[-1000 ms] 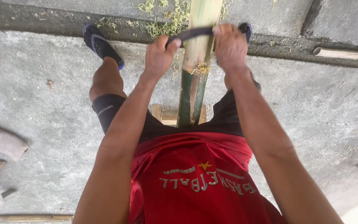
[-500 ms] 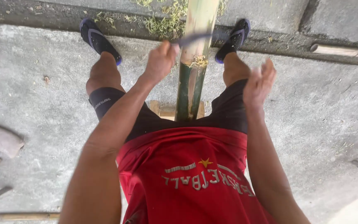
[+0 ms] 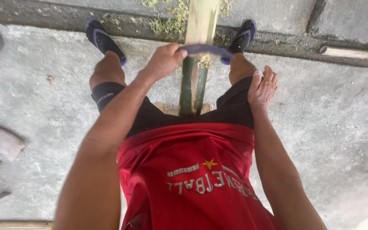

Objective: The recorder is shaving a large bamboo stalk with a curved knife.

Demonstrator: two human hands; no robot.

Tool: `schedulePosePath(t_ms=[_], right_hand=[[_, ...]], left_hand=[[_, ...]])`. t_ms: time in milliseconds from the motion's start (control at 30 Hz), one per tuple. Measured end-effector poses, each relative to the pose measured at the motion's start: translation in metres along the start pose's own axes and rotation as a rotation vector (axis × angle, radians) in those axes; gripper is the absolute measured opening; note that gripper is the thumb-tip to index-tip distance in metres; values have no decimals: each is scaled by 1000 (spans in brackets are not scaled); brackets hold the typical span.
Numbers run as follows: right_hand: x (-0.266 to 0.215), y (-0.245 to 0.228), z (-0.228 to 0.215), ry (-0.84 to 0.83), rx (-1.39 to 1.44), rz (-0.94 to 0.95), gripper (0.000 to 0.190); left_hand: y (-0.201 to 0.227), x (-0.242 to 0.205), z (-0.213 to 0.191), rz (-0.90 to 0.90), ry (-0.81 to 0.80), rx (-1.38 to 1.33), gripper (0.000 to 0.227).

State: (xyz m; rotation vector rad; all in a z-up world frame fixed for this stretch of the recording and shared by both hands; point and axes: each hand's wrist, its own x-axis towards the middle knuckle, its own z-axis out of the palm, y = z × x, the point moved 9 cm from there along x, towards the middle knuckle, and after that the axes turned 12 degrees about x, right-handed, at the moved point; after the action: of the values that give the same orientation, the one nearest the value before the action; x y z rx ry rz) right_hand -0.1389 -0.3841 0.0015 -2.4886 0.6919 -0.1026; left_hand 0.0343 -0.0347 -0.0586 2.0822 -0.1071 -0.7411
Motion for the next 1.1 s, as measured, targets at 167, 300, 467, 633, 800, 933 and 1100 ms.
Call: schedulePosePath(t_ms=[167,300,467,633,800,933,1100], right_hand=[[2,5,3,-1,22,26,57],[-2,7,1,-6,-6,18,57],[1,2,-2,-5,14,3,60],[-5,3,-3,-33,3,41,64],[-8,3,-2,-30,-20,64,66],[2,8,3,-17,-17,25,65],[0,13,3,-14,-29,19,61]], left_hand=[[16,-7,0,43,-54,173,29],[33,-15,1,71,-148,231,26],[22,-11,2,75,-65,207,30],[29,-10,0,2,-166,269,31],[18,-11,15,178,-166,215,29],[18,-9,-19,8,140,136,31],[-5,-3,-3,-71,38,-51,28]])
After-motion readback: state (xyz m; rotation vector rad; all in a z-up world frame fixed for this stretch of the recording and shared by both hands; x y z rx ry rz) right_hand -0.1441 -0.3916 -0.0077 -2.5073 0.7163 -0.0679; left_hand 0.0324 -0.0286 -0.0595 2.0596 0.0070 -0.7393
